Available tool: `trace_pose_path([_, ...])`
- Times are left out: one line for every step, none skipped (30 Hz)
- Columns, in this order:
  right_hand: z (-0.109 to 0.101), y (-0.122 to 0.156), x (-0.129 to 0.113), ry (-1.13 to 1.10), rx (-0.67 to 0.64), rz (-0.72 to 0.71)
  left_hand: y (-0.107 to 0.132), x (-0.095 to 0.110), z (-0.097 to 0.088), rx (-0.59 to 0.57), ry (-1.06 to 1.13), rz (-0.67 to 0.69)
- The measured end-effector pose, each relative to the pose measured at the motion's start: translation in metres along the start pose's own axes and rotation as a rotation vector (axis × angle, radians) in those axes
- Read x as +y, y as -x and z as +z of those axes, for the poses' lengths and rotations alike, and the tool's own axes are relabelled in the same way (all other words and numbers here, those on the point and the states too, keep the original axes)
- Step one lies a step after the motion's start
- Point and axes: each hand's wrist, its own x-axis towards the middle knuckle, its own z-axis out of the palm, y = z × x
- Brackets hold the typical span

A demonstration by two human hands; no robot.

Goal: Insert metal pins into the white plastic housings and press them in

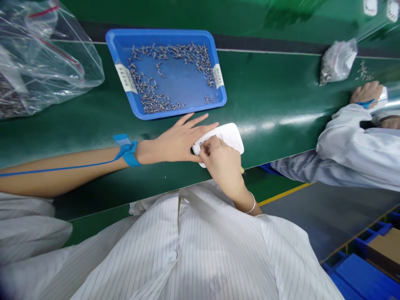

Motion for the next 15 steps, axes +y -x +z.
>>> trace_pose_path([0.0008,0.0002,0.0002,-0.003,0.005,-0.004,0.0003,0.0005,-0.0004,0.005,0.004,0.004])
trace_pose_path([0.0018,0.0005,0.0005,-0.01,0.013,-0.009,0.0006,0.001,-0.0008,0.01,0.009,0.007])
trace_pose_path([0.0029,0.0009,0.0008,-0.017,0.024,-0.012,0.001,0.0016,-0.0013,0.015,0.013,0.01])
trace_pose_path([0.0042,0.0013,0.0013,-0.024,0.037,-0.01,0.0014,0.0022,-0.0018,0.021,0.017,0.012])
trace_pose_path([0.0052,0.0017,0.0018,-0.029,0.05,-0.005,0.0017,0.0027,-0.0022,0.026,0.02,0.015])
trace_pose_path([0.006,0.0019,0.0024,-0.031,0.061,0.003,0.0019,0.0031,-0.0025,0.03,0.02,0.016])
trace_pose_path([0.0064,0.002,0.003,-0.03,0.068,0.014,0.0021,0.0034,-0.0027,0.033,0.019,0.016])
trace_pose_path([0.0063,0.0018,0.0036,-0.027,0.067,0.022,0.0022,0.0036,-0.0029,0.035,0.017,0.016])
trace_pose_path([0.0056,0.0014,0.0042,-0.023,0.061,0.022,0.0022,0.0037,-0.0029,0.036,0.015,0.016])
trace_pose_path([0.0046,0.0008,0.0049,-0.019,0.051,0.011,0.0022,0.0038,-0.0029,0.037,0.013,0.016])
trace_pose_path([0.0033,0.0001,0.0055,-0.013,0.038,-0.007,0.0023,0.0038,-0.0028,0.036,0.012,0.016])
trace_pose_path([0.002,-0.0006,0.0062,-0.006,0.023,-0.03,0.0023,0.0039,-0.0028,0.035,0.011,0.016])
trace_pose_path([0.0008,-0.0011,0.0068,0.005,0.009,-0.054,0.0023,0.0039,-0.0027,0.034,0.011,0.017])
trace_pose_path([-0.0002,-0.0016,0.0073,0.018,-0.002,-0.073,0.0023,0.004,-0.0027,0.034,0.009,0.018])
trace_pose_path([-0.0009,-0.0019,0.0077,0.032,-0.01,-0.089,0.0023,0.0041,-0.0028,0.035,0.008,0.018])
